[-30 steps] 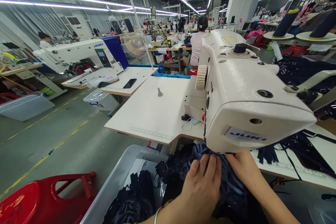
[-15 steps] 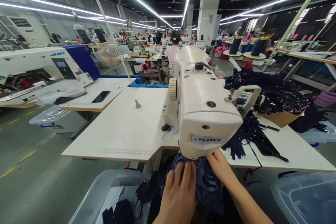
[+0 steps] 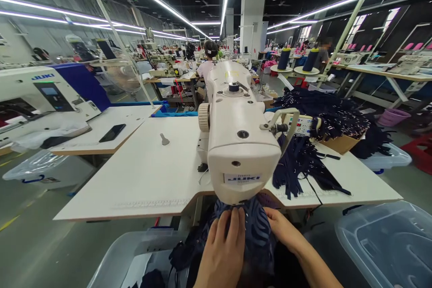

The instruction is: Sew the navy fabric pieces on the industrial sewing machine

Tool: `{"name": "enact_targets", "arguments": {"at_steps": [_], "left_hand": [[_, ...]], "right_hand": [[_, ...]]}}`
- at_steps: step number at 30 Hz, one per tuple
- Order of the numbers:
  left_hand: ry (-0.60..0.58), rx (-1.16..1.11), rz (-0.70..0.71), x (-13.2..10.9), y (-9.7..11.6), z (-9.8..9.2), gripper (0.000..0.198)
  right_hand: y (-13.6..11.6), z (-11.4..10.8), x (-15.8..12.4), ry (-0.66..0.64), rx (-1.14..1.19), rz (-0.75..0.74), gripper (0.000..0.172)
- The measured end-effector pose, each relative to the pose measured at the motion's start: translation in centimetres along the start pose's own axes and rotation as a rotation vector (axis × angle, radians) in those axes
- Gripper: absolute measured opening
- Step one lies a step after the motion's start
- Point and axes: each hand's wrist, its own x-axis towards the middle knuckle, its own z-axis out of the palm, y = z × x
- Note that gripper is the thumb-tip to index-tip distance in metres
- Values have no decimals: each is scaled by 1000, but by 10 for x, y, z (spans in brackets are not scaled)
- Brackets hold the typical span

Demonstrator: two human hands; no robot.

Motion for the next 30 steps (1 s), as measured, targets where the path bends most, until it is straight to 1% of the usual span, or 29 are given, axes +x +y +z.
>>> {"name": "enact_targets", "arguments": {"at_steps": [1, 4, 5, 6, 7, 8, 9, 10, 11, 12, 13, 14, 15, 16, 17, 18, 20, 21, 23, 25, 28, 30], "left_hand": [[-14, -16, 19, 0, -4, -2, 45], [-32, -112, 112, 3, -17, -15, 70], [-42, -167, 141, 4, -21, -20, 74], [-50, -234, 147, 6, -23, -26, 74], [-52, -314, 120, 8, -24, -32, 70], [-46, -410, 61, 9, -24, -38, 63], [-51, -521, -11, 11, -22, -43, 56], [-88, -648, -69, 13, -20, -47, 48], [-161, -786, -111, 14, -17, -50, 39], [-260, -920, -143, 15, -16, -51, 32], [-364, -1031, -173, 16, -15, -52, 27], [-445, -1103, -209, 16, -17, -53, 25], [-485, -1124, -256, 15, -20, -53, 25], [-479, -1101, -310, 14, -24, -53, 25], [-439, -1047, -352, 14, -29, -53, 25], [-391, -986, -368, 14, -35, -52, 25], [-321, -877, -337, 16, -44, -51, 26], [-306, -827, -291, 18, -46, -50, 27], [-282, -716, -165, 23, -46, -43, 30], [-225, -580, -69, 27, -40, -34, 32], [-53, -382, -33, 28, -32, -19, 25], [31, -340, 19, 25, -29, -14, 23]], "right_hand": [[1, -1, 0, 9, 44, 12, 46], [-1, -7, -5, 60, 169, 37, 42], [-3, -9, -9, 93, 204, 39, 41], [-7, -9, -15, 136, 225, 29, 40], [-12, -9, -22, 183, 223, -5, 37], [-18, -6, -30, 206, 191, -69, 34], [-26, -2, -39, 182, 130, -165, 31], [-34, 3, -48, 121, 47, -278, 27], [-43, 8, -57, 36, -44, -388, 23], [-51, 13, -64, -55, -129, -472, 21], [-58, 15, -70, -143, -195, -519, 19], [-63, 15, -72, -213, -242, -534, 18], [-66, 11, -72, -242, -271, -524, 18], [-66, 3, -68, -221, -284, -488, 20], [-62, -8, -61, -154, -294, -434, 24], [-56, -23, -52, -17, -299, -364, 28], [-35, -54, -28, 427, -354, -145, 34], [-23, -69, -16, 535, -381, -106, 33], [-1, -92, 5, 631, -405, -79, 32], [15, -105, 17, 658, -409, -76, 29], [21, -113, 18, 644, -373, -68, 27], [18, -119, 11, 635, -318, -46, 26]]}}
